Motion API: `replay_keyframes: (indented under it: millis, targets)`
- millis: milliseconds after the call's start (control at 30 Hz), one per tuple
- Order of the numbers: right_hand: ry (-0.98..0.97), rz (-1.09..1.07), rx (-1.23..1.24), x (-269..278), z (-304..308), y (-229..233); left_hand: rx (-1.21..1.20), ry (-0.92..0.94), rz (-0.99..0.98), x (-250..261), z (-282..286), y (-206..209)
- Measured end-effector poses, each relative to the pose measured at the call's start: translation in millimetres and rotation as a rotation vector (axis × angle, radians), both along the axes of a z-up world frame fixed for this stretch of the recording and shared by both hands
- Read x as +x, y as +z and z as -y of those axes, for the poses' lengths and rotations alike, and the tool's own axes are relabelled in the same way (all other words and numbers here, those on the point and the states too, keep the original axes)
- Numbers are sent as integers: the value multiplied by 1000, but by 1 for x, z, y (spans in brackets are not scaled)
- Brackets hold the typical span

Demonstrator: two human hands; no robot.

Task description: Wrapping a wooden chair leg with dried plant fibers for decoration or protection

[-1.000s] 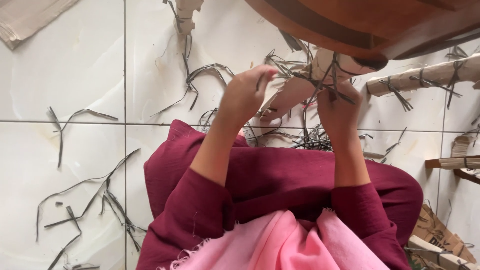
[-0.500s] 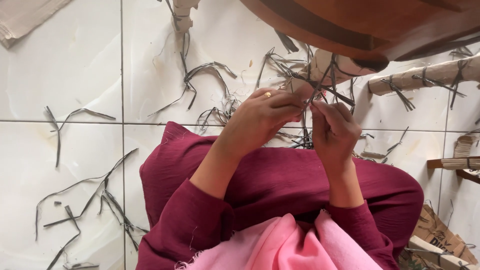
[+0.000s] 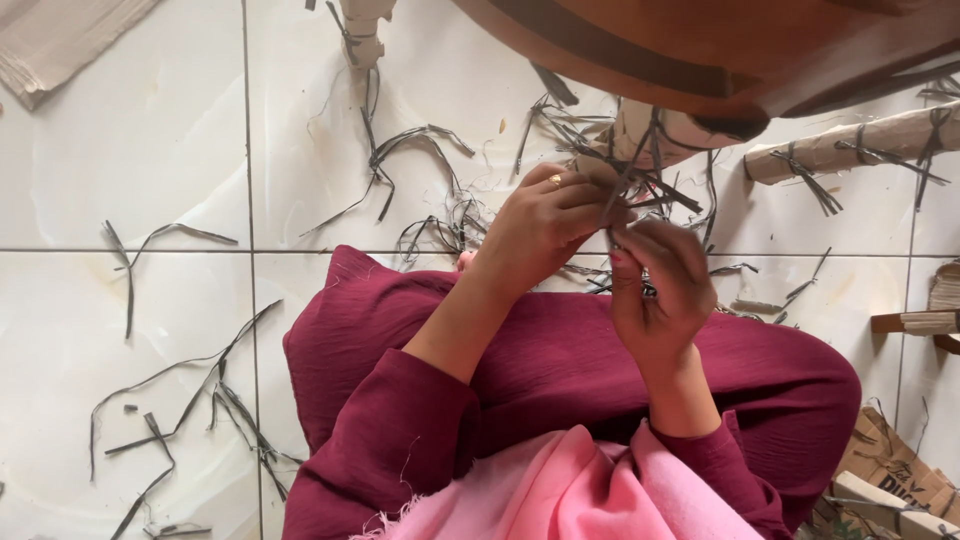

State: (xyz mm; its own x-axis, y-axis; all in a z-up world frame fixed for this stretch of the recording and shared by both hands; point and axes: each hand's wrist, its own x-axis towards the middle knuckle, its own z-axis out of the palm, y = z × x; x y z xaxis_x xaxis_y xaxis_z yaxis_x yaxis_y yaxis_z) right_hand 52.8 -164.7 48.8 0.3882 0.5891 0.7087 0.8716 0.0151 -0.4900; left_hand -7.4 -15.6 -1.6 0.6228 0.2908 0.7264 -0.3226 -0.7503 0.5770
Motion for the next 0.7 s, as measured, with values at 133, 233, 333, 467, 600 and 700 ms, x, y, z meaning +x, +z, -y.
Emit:
replay_keyframes:
  millis: [133, 233, 333, 467, 600, 700]
  targets:
    - [39, -30, -14, 7, -8, 16, 25, 15, -47, 5, 1, -19]
    - [55, -24, -9, 13, -11, 15, -6, 6, -40, -1, 2, 1]
    - [53, -53, 26, 16, -13, 12, -170, -6, -51, -4, 6, 1]
    - [75, -63, 84, 23, -13, 2, -231, 3, -72, -5, 8, 10]
    - [73, 1, 47, 29, -8, -7, -140, 86, -65, -2, 9, 4]
    - [80, 99, 36, 33, -7, -16, -123, 89, -23, -6, 9, 18]
